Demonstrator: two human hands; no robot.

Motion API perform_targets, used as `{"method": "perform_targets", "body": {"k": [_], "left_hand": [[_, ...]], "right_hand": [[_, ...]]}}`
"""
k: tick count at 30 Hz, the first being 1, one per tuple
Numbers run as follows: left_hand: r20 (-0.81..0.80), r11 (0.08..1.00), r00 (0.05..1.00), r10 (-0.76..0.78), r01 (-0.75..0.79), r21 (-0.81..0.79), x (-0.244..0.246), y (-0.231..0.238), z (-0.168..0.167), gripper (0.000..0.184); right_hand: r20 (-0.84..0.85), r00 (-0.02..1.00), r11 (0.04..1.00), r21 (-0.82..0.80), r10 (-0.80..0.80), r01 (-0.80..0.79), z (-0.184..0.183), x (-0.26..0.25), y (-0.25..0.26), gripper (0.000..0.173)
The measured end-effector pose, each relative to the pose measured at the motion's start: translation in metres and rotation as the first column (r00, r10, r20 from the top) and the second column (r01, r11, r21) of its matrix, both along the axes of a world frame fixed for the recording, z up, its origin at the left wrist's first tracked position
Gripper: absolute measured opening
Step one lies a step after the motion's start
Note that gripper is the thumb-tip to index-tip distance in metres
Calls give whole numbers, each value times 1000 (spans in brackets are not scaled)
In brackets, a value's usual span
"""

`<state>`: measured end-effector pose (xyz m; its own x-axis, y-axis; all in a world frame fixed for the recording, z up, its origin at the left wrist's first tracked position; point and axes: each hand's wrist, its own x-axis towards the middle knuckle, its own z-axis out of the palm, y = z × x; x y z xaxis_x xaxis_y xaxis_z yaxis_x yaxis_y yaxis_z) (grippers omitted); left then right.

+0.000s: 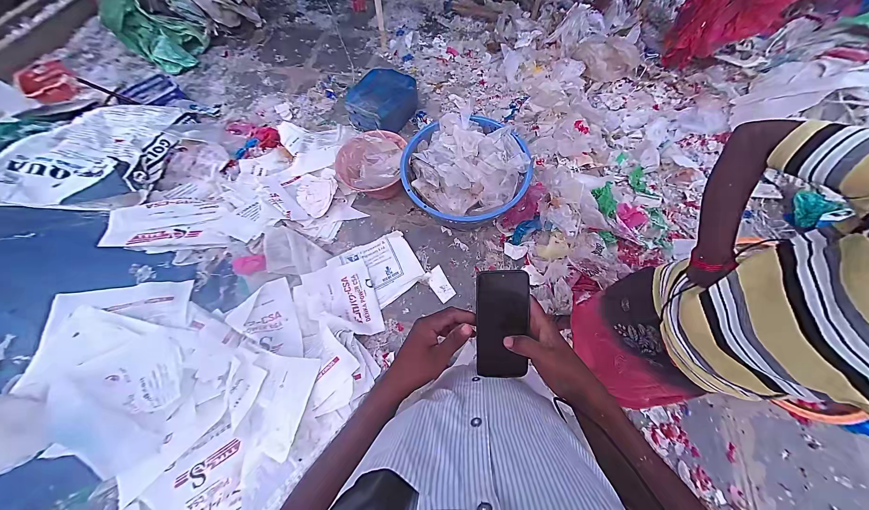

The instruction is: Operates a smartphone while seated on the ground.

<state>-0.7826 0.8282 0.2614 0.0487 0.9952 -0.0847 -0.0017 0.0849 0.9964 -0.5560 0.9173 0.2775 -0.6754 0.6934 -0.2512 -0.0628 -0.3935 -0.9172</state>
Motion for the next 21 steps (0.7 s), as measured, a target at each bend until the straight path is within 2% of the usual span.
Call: {"method": "perform_targets", "body": {"k": [21], "left_hand": [[-43,997,998,45,-48,-67,14,25,3,26]], "right_hand": [[-31,999,999,-24,24,-25,-7,7,26,77]]}}
